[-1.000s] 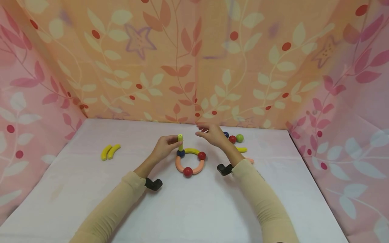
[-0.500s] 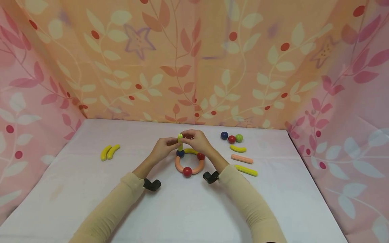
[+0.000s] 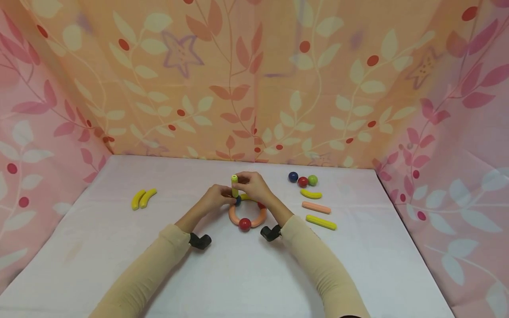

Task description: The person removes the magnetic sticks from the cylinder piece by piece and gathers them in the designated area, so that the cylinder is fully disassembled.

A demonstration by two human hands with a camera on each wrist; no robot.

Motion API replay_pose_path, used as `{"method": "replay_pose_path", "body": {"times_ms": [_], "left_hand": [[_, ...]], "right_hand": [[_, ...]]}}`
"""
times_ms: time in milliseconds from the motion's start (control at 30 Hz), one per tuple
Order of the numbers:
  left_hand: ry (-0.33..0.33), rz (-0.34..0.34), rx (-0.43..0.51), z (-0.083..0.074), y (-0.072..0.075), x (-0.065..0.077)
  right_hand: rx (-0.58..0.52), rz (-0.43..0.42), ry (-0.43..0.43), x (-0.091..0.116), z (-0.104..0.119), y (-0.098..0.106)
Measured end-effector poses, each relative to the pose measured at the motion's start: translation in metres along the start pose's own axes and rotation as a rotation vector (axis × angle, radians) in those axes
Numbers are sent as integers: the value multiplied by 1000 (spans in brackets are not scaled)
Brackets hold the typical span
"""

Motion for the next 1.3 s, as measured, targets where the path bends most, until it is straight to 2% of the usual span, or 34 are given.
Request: {"method": "replay_pose_path", "body": {"times_ms": [200, 433, 533, 633, 867, 1300], "left_hand": [[-34, -3, -63, -6, -3, -4], [-16, 5, -52, -7, -6, -6], [1, 11, -50, -6, -7, -7], [26, 7, -50, -4, -7, -8], [43, 4, -42, -1, -6, -7], [8, -1, -63, -5, -5, -3]], "right_hand": [[-41, -7, 20, 1, -1, -3], [-141, -59, 10, 2, -6, 0], [-199, -107, -7, 3, -6, 7], [-222, -148, 13, 5, 2, 17], [-177, -145, 43, 10, 23, 28], [-130, -146, 42, 14, 20, 32]]}}
Point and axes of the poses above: each hand's wrist, its own x-axis away from the middle knuckle, its own y-axis out of the back of the hand, z = x × y, the point moved 8 cm from there along -x, towards the middle knuckle, and after that the axes turned 9 degrees about z, right-handed, at the moved point
